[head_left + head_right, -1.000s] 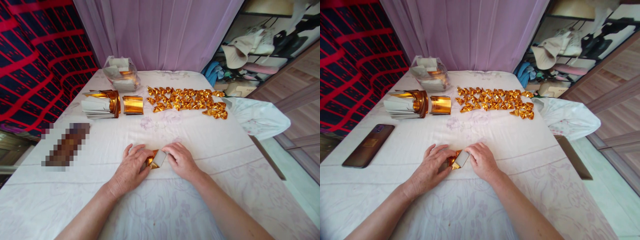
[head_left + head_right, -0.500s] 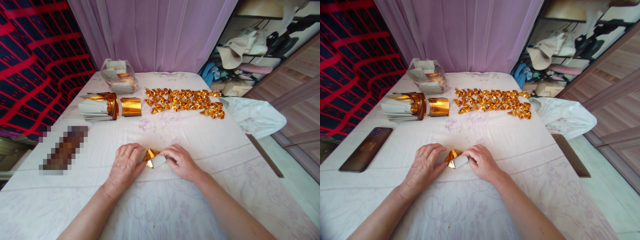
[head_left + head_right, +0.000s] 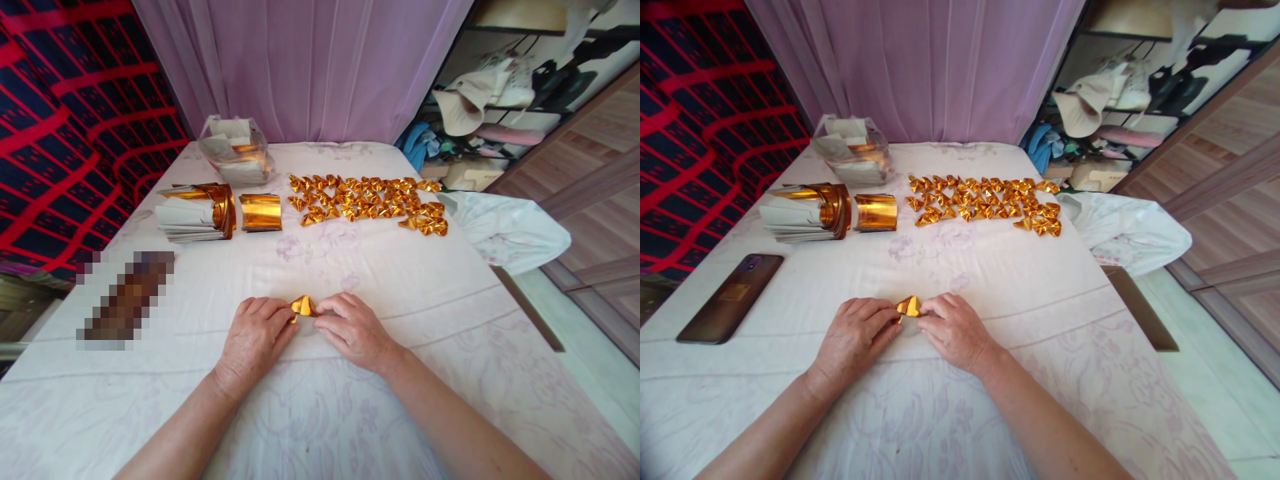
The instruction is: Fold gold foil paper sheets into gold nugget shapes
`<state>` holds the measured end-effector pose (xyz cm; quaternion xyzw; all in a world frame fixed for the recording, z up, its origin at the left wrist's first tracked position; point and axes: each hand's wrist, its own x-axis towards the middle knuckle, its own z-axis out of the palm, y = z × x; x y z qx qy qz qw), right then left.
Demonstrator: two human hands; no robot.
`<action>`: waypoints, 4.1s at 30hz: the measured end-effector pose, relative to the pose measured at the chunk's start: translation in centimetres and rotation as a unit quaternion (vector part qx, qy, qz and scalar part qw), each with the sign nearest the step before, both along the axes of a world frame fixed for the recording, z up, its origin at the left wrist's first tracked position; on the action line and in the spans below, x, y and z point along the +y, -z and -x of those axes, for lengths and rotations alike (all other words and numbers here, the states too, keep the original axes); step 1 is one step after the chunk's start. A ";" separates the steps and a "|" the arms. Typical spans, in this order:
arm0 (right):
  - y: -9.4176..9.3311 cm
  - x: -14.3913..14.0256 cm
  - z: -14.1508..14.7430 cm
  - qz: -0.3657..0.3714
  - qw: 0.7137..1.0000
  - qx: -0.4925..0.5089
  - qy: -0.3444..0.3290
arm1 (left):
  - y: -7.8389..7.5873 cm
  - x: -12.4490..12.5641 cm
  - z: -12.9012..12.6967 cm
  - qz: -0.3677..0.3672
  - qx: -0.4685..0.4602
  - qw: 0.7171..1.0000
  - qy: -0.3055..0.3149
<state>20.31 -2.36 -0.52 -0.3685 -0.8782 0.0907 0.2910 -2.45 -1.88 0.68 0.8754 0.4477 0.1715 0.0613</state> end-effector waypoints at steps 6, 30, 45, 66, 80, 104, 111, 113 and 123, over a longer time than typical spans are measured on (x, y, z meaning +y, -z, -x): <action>0.6 0.1 0.3 0.042 0.999 0.025 0.001 | -0.1 -0.1 -0.3 0.001 0.006 1.000 -0.009; 0.9 0.3 0.7 0.087 0.994 0.051 0.049 | -0.1 -1.2 -2.1 0.039 -0.015 0.997 -0.070; 1.0 0.1 1.3 0.066 0.995 0.018 0.077 | -0.2 -1.2 -2.3 0.033 -0.007 0.997 -0.075; 0.8 0.6 0.4 0.119 0.988 0.074 0.059 | -0.3 -1.1 -2.8 0.037 -0.002 0.995 -0.093; 0.6 0.3 0.9 0.108 0.990 0.057 0.071 | -0.2 -1.1 -2.8 0.040 -0.001 0.995 -0.095; 0.6 0.9 0.9 0.147 0.986 0.035 0.068 | -0.3 -1.0 -2.6 0.074 -0.027 0.992 -0.096; 0.7 0.8 0.8 0.143 0.987 0.036 0.063 | -0.3 -0.9 -2.6 0.094 -0.041 0.989 -0.103; 0.7 0.7 1.0 0.130 0.988 0.032 0.073 | -0.2 -1.0 -2.6 0.093 -0.041 0.989 -0.106; 1.3 0.4 2.0 0.100 0.987 0.005 0.128 | -0.4 -0.9 -2.4 0.126 -0.049 0.985 -0.108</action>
